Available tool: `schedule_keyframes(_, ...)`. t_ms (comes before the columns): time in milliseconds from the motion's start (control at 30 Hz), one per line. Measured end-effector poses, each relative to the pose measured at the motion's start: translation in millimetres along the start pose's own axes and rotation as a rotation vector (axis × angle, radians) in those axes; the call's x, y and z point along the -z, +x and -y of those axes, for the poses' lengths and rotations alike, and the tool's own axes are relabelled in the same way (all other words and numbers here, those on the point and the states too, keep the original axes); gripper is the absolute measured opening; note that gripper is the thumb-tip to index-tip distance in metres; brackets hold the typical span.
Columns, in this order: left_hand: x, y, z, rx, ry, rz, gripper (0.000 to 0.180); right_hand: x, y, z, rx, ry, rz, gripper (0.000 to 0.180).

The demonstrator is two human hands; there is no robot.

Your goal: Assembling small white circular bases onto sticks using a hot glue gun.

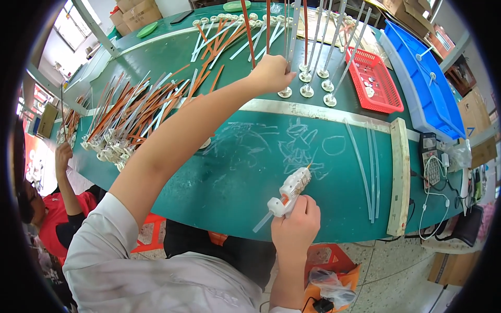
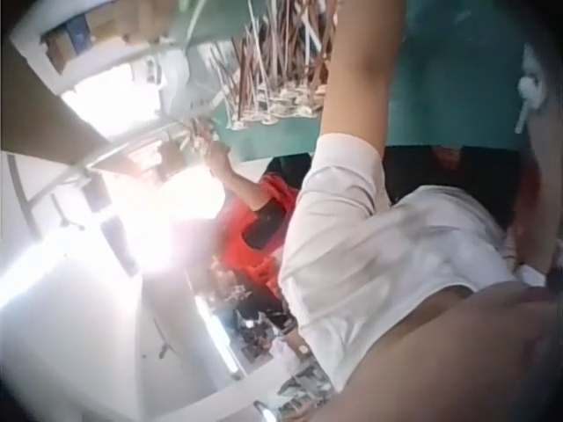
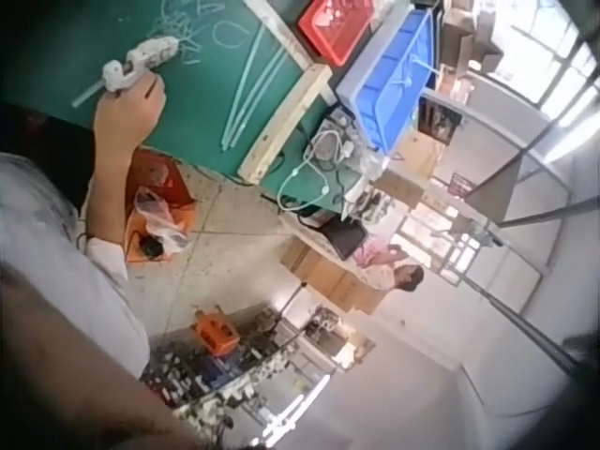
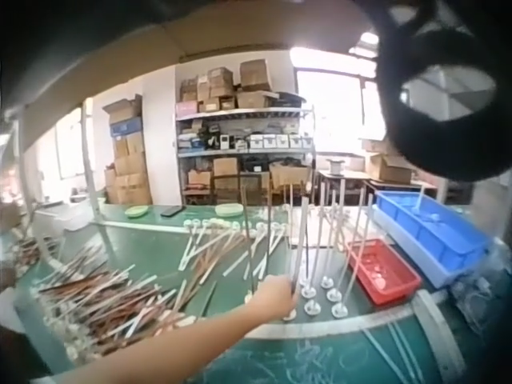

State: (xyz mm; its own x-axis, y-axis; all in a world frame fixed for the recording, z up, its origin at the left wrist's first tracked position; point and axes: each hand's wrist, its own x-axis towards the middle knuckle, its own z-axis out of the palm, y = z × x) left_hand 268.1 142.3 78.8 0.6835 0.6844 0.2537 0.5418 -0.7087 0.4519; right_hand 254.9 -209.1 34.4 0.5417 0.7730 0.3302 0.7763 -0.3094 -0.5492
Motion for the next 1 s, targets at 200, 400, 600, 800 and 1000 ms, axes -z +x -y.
schedule_keyframes(200, 21.8, -8.1, -8.5, 0.015, 0.060, 0.026, 0.043, 3.6, -1.1, 3.8, 0.016, 0.002, -0.009, 0.024)
schedule_keyframes(400, 101.8, -106.6, -17.7, -0.115, 0.087, -0.076, 0.032, -2.7, -3.8, 11.0, 0.029, -0.004, 0.042, 0.024)
schedule_keyframes(600, 200.5, -242.8, 67.2, -0.246, 0.256, 0.031, 0.022, -5.9, -4.1, 8.5, 0.038, -0.045, -0.052, 0.022)
schedule_keyframes(800, 248.4, -332.4, 138.1, -0.109, 0.316, -0.180, 0.021, -14.0, -6.7, 3.9, 0.049, -0.085, -0.081, 0.025)
schedule_keyframes(1000, 278.1, -369.7, 171.2, -0.050, 0.450, -0.580, 0.023, -13.9, -6.7, 2.4, 0.004, -0.153, -0.096, 0.028)
